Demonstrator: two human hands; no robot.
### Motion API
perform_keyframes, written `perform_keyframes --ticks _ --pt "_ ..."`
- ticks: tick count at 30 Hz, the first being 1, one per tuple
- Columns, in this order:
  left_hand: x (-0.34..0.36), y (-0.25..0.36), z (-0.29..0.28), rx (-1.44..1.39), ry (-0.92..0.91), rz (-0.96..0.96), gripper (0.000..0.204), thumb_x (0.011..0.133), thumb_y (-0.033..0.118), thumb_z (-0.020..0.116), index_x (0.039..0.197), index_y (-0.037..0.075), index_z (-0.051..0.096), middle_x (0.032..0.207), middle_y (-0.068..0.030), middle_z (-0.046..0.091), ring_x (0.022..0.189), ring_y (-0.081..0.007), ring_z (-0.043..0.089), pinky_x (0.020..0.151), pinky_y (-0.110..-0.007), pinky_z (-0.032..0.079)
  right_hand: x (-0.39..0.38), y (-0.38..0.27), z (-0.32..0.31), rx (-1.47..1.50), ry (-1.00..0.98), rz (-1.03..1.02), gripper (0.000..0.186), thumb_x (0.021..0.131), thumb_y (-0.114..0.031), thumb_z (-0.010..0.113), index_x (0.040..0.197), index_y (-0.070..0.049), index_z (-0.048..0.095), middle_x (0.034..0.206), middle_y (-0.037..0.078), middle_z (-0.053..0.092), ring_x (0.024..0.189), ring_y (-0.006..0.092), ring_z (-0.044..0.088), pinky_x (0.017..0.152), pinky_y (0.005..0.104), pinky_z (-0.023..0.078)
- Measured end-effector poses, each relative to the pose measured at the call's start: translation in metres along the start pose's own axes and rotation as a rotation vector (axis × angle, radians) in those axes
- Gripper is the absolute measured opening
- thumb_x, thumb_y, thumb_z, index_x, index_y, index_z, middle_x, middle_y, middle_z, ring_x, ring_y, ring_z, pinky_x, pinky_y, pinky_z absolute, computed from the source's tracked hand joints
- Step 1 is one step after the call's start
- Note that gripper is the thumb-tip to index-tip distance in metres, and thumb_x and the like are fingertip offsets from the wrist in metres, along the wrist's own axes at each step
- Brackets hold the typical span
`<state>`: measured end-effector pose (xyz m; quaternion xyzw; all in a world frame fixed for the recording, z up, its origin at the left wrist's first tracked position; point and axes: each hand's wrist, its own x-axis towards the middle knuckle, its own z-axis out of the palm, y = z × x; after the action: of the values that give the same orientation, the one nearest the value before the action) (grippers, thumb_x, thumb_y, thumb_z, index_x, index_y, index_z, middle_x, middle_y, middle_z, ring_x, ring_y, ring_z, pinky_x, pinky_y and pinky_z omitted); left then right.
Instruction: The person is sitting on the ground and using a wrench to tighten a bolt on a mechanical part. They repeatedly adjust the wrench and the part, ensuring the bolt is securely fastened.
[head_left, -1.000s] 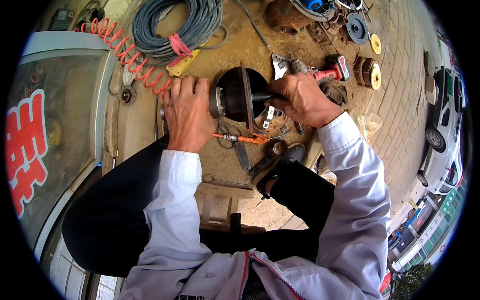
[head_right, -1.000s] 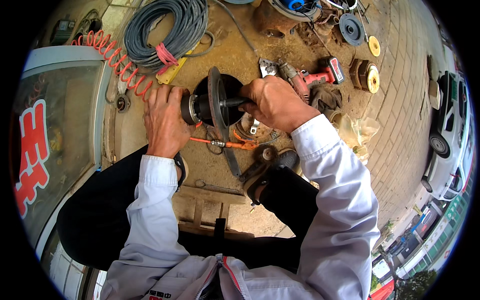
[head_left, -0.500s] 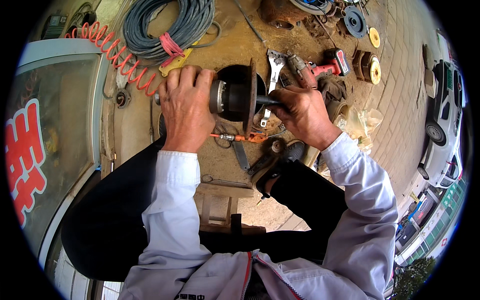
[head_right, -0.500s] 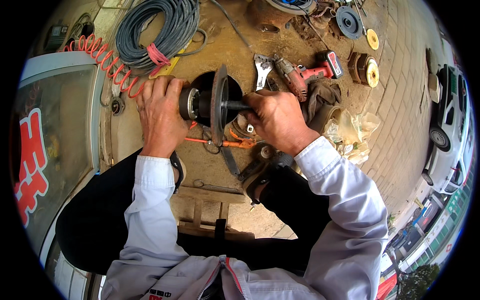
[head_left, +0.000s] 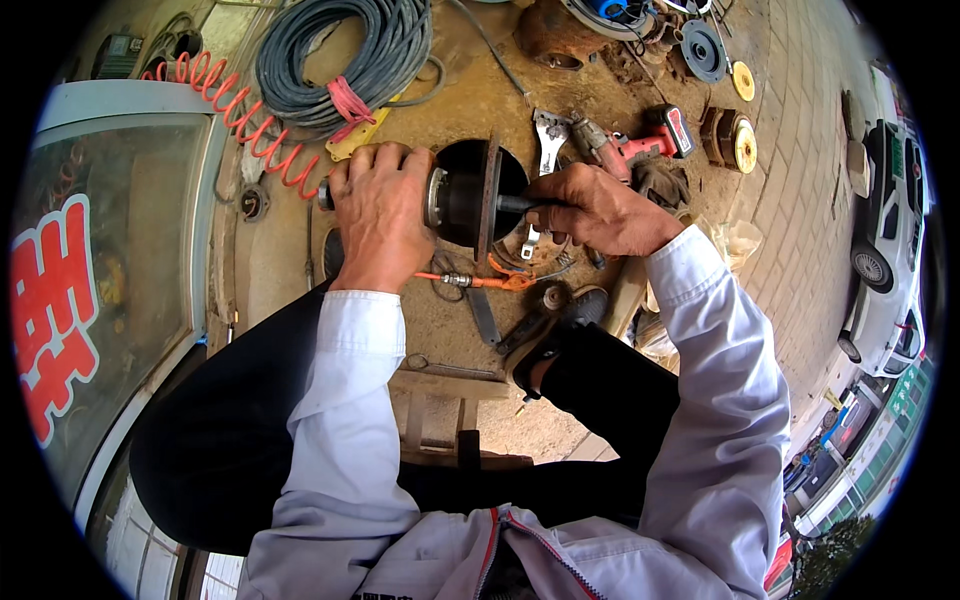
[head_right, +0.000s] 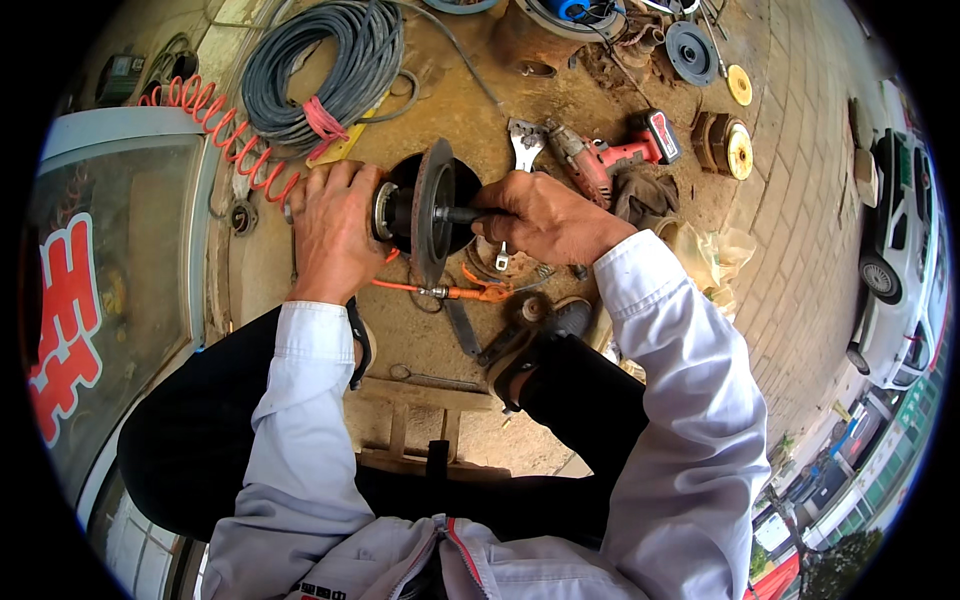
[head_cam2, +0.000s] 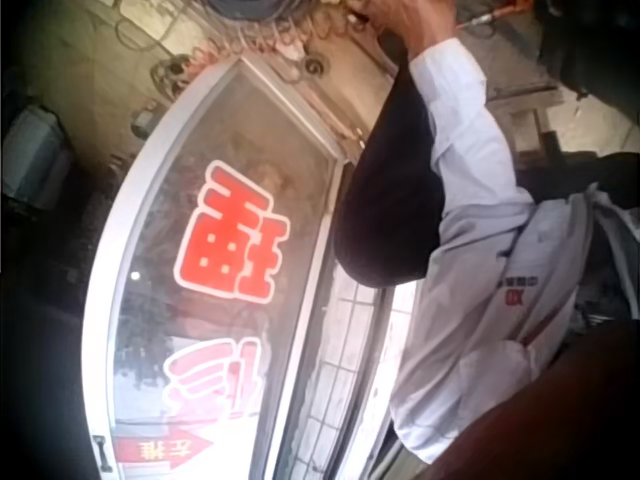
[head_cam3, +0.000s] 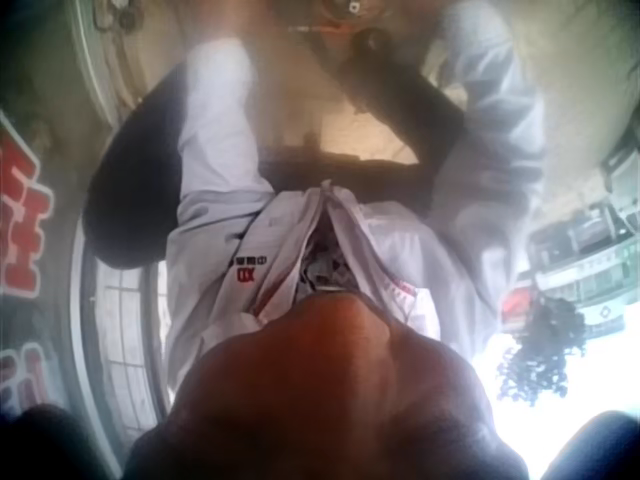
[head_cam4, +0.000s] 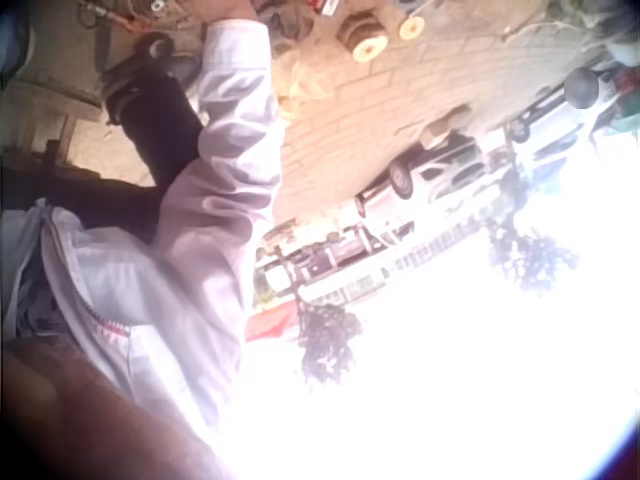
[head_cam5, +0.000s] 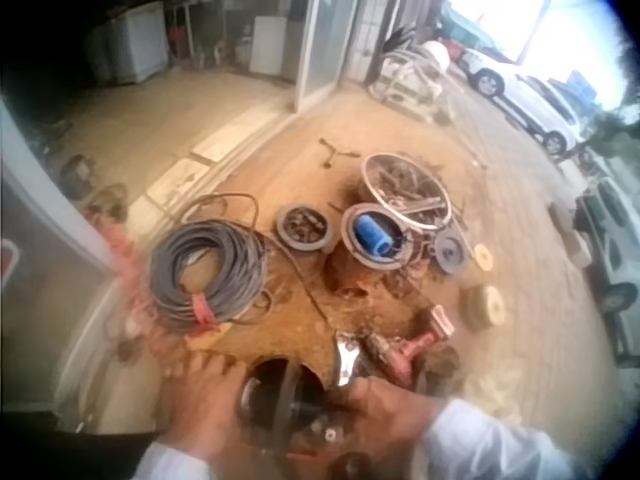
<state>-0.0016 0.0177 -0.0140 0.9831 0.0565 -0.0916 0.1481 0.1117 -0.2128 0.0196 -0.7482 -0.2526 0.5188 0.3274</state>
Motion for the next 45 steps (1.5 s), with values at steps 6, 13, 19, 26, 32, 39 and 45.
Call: perform_keyframes --ticks 6,13,19,26,32,39,45 --pt "-0.006 0.000 0.010 -0.022 0.105 -0.002 0.063 0.063 0.005 0.084 0.122 0.011 0.064 0.121 -0.0095 0.061 0.121 -0.0346 0.054 0.105 -0.050 0.037 -0.001 0.015 0.016 -0.251 0.225 -0.213 0.024 0.091 -0.013 0.071 0.111 0.000 0.074 0.084 0.018 0.070 0.080 0.0338 0.069 0.073 0.0426 0.052" --pt "-0.009 -0.002 0.023 -0.026 0.210 0.012 0.068 0.059 0.004 0.085 0.123 0.012 0.063 0.121 -0.0080 0.060 0.121 -0.0326 0.053 0.109 -0.049 0.034 -0.002 0.013 0.025 -0.275 0.316 -0.169 0.021 0.089 -0.015 0.074 0.105 -0.001 0.076 0.080 0.017 0.071 0.077 0.0366 0.069 0.071 0.0435 0.054" --pt "-0.012 -0.002 0.028 -0.040 0.276 0.002 0.071 0.057 0.004 0.085 0.123 0.014 0.062 0.122 -0.0071 0.060 0.122 -0.0333 0.053 0.109 -0.050 0.033 0.012 -0.003 -0.002 0.299 0.006 0.153 0.021 0.095 -0.016 0.074 0.101 0.004 0.076 0.072 0.005 0.072 0.058 0.0117 0.060 0.053 0.0299 0.048" --pt "-0.013 0.002 0.030 -0.044 0.282 -0.016 0.073 0.058 0.003 0.085 0.126 0.014 0.061 0.124 -0.0076 0.059 0.123 -0.0341 0.052 0.109 -0.050 0.034 0.022 0.017 -0.011 0.562 -0.094 0.283 0.026 0.095 -0.016 0.075 0.109 0.006 0.075 0.075 0.007 0.072 0.050 0.0083 0.054 0.043 0.0231 0.040" --pt "-0.013 0.000 0.004 -0.072 0.072 0.016 0.077 0.061 0.001 0.085 0.132 0.012 0.059 0.127 -0.0092 0.057 0.126 -0.0354 0.049 0.111 -0.050 0.032 0.017 0.014 -0.010 0.400 -0.056 0.187 0.025 0.096 -0.013 0.070 0.112 0.005 0.075 0.077 0.007 0.073 0.053 0.0080 0.057 0.045 0.0234 0.043" --pt "-0.019 0.005 0.014 -0.105 0.155 -0.010 0.081 0.060 0.002 0.085 0.135 0.012 0.056 0.133 -0.0108 0.056 0.131 -0.0351 0.047 0.114 -0.050 0.029 0.005 0.016 0.011 -0.057 0.190 -0.171 0.023 0.088 -0.008 0.075 0.109 0.003 0.076 0.080 0.013 0.075 0.071 0.0248 0.070 0.067 0.0369 0.054" --pt "-0.022 0.008 0.035 -0.119 0.328 -0.040 0.083 0.055 0.000 0.083 0.133 0.014 0.056 0.133 -0.0084 0.055 0.131 -0.0345 0.045 0.115 -0.052 0.025 -0.002 0.013 0.030 -0.455 0.423 -0.260 0.024 0.085 -0.014 0.077 0.105 -0.002 0.073 0.083 0.020 0.069 0.080 0.0404 0.068 0.071 0.0474 0.053"
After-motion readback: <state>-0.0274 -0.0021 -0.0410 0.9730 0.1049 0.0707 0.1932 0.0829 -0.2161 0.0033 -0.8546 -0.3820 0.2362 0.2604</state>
